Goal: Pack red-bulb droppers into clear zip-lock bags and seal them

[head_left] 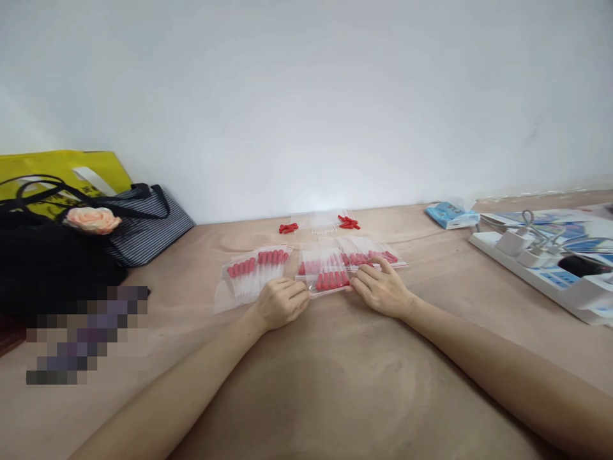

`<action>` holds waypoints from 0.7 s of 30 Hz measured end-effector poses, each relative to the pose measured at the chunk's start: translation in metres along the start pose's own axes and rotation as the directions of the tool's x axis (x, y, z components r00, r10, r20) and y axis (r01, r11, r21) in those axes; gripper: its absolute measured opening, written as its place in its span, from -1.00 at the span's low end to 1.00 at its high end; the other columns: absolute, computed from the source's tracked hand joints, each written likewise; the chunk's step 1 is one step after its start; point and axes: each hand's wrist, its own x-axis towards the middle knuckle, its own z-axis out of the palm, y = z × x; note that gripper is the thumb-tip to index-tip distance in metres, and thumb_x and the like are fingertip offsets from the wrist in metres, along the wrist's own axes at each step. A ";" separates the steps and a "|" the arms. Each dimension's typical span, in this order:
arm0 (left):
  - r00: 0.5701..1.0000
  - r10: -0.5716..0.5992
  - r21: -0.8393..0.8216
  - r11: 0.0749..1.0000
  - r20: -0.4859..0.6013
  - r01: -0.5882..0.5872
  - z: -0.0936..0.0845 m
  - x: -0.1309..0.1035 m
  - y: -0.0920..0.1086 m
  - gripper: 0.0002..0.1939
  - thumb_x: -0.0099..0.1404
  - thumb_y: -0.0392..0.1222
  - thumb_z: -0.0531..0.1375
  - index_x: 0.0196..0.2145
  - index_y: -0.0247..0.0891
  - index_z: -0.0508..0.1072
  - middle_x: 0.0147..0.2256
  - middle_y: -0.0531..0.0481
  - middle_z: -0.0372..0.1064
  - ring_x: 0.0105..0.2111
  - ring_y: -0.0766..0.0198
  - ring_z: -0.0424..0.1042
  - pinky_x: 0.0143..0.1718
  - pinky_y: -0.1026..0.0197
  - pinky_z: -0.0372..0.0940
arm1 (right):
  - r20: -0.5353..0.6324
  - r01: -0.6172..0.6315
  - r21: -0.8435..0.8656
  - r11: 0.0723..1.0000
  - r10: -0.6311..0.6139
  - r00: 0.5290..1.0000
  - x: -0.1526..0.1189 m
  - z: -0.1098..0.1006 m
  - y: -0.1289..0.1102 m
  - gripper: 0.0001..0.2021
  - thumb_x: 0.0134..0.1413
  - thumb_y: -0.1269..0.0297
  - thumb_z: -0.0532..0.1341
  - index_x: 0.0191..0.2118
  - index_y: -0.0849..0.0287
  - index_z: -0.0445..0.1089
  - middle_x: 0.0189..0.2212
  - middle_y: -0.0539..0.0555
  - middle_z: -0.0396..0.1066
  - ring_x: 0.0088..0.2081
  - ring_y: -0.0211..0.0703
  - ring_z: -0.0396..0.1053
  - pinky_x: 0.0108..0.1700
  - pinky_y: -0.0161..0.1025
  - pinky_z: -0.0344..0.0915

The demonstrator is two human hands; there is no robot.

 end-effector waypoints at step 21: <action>0.967 -0.225 0.003 0.974 0.123 0.227 0.033 0.016 -0.024 -0.74 0.31 -0.31 -0.05 -0.37 -0.26 0.42 -0.39 0.00 0.43 -0.44 0.33 0.40 -0.45 0.34 0.24 | 0.029 -0.074 0.272 0.960 0.069 0.997 0.001 0.002 -0.006 -0.69 0.11 0.27 0.03 -0.61 0.20 0.26 -0.60 0.01 0.24 -0.42 -0.22 0.16 -0.16 -0.17 0.03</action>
